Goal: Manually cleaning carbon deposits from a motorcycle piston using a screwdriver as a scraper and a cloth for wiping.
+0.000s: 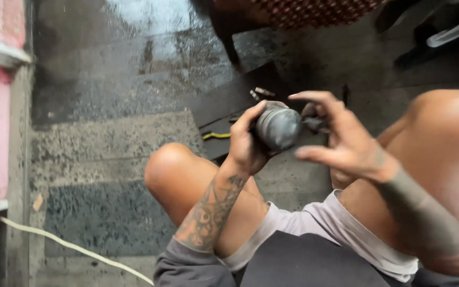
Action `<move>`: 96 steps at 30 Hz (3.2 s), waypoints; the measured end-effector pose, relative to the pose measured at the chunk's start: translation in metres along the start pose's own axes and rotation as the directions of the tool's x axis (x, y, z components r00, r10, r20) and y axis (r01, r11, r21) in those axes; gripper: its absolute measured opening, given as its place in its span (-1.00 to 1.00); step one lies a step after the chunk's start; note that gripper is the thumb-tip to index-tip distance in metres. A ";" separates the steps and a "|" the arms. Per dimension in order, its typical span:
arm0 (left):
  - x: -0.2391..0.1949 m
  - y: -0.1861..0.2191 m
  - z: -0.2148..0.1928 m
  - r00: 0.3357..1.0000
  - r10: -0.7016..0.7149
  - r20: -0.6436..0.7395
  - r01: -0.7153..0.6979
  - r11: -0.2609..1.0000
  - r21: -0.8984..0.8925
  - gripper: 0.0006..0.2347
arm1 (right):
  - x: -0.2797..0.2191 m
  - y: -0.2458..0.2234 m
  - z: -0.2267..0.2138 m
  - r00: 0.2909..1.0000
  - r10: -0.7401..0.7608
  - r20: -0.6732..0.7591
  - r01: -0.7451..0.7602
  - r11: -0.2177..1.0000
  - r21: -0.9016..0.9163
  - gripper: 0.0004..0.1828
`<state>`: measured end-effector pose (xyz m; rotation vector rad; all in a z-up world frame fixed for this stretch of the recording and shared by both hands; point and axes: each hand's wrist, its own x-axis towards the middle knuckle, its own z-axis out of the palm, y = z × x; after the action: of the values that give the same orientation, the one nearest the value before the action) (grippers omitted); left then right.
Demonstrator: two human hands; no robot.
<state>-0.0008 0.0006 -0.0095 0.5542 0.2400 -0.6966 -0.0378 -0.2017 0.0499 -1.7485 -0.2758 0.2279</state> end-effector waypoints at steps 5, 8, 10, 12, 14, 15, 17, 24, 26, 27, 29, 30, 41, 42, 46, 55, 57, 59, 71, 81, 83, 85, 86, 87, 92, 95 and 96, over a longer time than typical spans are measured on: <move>0.010 -0.055 -0.038 0.926 0.041 -0.376 -0.064 0.997 -0.047 -0.74 | -0.013 0.057 0.030 0.995 0.102 -0.011 -0.095 0.877 -0.471 0.01; -0.004 -0.083 -0.055 0.882 -0.001 -0.471 -0.007 1.000 -0.015 -0.68 | -0.024 0.082 0.042 0.982 0.174 0.069 -0.108 0.827 -0.552 -0.12; -0.015 -0.095 -0.059 0.851 -0.037 -0.524 0.043 0.999 -0.001 -0.64 | -0.035 0.104 0.053 0.966 0.247 0.077 -0.161 0.806 -0.570 -0.18; -0.017 -0.098 -0.067 0.840 0.062 -0.539 0.154 0.926 0.346 -0.40 | -0.042 0.139 0.062 0.912 0.410 -0.009 -0.346 0.758 -0.553 -0.16; 0.023 -0.152 -0.215 0.847 0.102 -0.521 0.138 0.906 0.401 -0.47 | -0.038 0.150 0.068 0.880 0.475 -0.022 -0.413 0.740 -0.531 -0.17; 0.044 -0.189 -0.276 0.855 0.146 -0.498 0.121 0.877 0.465 -0.49 | -0.037 0.156 0.073 0.847 0.531 -0.036 -0.475 0.724 -0.500 -0.18; -0.006 -0.122 -0.175 0.863 0.076 -0.500 0.303 0.713 0.632 -0.38 | -0.038 0.176 0.082 0.849 0.526 -0.038 -0.457 0.698 -0.551 -0.20; -0.029 -0.134 -0.232 0.950 0.313 -0.013 0.081 -0.203 0.976 -0.25 | -0.017 0.216 0.109 0.848 0.526 -0.062 -0.452 0.659 -0.602 -0.21; -0.010 -0.119 -0.245 0.882 0.462 0.090 0.092 -0.358 0.929 -0.36 | -0.006 0.222 0.115 0.856 0.511 -0.076 -0.456 0.677 -0.577 -0.22; -0.003 -0.110 -0.252 0.793 0.570 0.214 0.131 -0.503 0.854 -0.45 | 0.000 0.224 0.120 0.861 0.499 -0.095 -0.464 0.697 -0.547 -0.23; 0.013 -0.092 -0.278 0.786 0.579 0.219 0.179 -0.551 0.815 -0.44 | 0.008 0.231 0.128 0.869 0.486 -0.098 -0.456 0.705 -0.543 -0.22; 0.020 -0.082 -0.291 0.781 0.583 0.226 0.222 -0.596 0.772 -0.42 | 0.012 0.235 0.132 0.874 0.475 -0.106 -0.452 0.711 -0.539 -0.20; 0.069 -0.044 -0.328 0.826 0.465 0.318 0.181 -0.754 0.631 -0.36 | 0.048 0.249 0.170 0.929 0.339 -0.148 -0.362 0.752 -0.551 -0.18; 0.073 -0.041 -0.332 0.840 0.443 0.313 0.175 -0.768 0.616 -0.31 | 0.055 0.250 0.172 0.920 0.349 -0.180 -0.388 0.737 -0.554 -0.17; 0.047 -0.059 -0.315 0.799 0.515 0.309 0.208 -0.720 0.662 -0.33 | 0.066 0.251 0.179 0.880 0.419 -0.223 -0.474 0.747 -0.466 -0.18; 0.045 -0.109 -0.289 0.655 0.720 0.230 0.056 -0.350 0.935 0.11 | 0.062 0.212 0.140 0.890 0.441 -0.115 -0.455 0.845 -0.281 -0.07; 0.053 -0.110 -0.280 0.598 0.759 0.257 -0.011 -0.312 0.950 0.00 | 0.057 0.222 0.125 0.875 0.474 -0.097 -0.482 0.838 -0.256 -0.16; 0.069 -0.114 -0.294 0.567 0.778 0.270 0.004 -0.331 0.944 -0.09 | 0.062 0.161 0.114 0.896 0.427 -0.124 -0.445 0.863 -0.239 -0.19; 0.106 -0.127 -0.299 0.286 0.947 0.147 0.103 -0.183 0.978 -0.12 | -0.007 0.207 0.135 0.945 0.298 -0.138 -0.314 0.943 -0.113 -0.36; 0.068 -0.100 -0.279 0.539 0.826 0.163 -0.129 -0.110 0.986 -0.12 | -0.008 0.258 0.148 0.976 0.191 -0.108 -0.208 0.960 -0.185 -0.40; 0.074 -0.089 -0.270 0.567 0.808 0.160 -0.116 -0.113 0.987 -0.14 | -0.002 0.250 0.145 0.985 0.143 -0.096 -0.163 0.952 -0.258 -0.40; 0.077 -0.085 -0.270 0.605 0.783 0.141 -0.093 -0.106 0.990 -0.16 | -0.004 0.245 0.144 0.990 0.114 -0.079 -0.133 0.937 -0.323 -0.39; 0.079 -0.081 -0.271 0.620 0.770 0.151 -0.080 -0.130 0.988 -0.20 | -0.005 0.243 0.142 0.989 0.125 -0.082 -0.145 0.930 -0.338 -0.40; 0.080 -0.077 -0.272 0.640 0.752 0.160 -0.066 -0.153 0.986 -0.24 | -0.006 0.240 0.141 0.986 0.140 -0.088 -0.162 0.923 -0.350 -0.41; 0.084 -0.084 -0.279 0.679 0.725 0.115 0.069 -0.219 0.973 -0.25 | -0.009 0.229 0.135 0.977 0.201 -0.070 -0.212 0.880 -0.426 -0.42; 0.089 -0.093 -0.289 0.682 0.726 0.087 0.110 -0.220 0.969 -0.26 | -0.011 0.229 0.135 0.966 0.250 -0.064 -0.250 0.844 -0.474 -0.41; 0.091 -0.095 -0.294 0.687 0.723 0.067 0.124 -0.207 0.971 -0.27 | -0.011 0.233 0.136 0.962 0.268 -0.058 -0.261 0.828 -0.496 -0.38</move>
<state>-0.0039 0.0548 -0.3267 2.3978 0.0210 0.1181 -0.0758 -0.1207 -0.2051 -2.3079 -0.1004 0.3971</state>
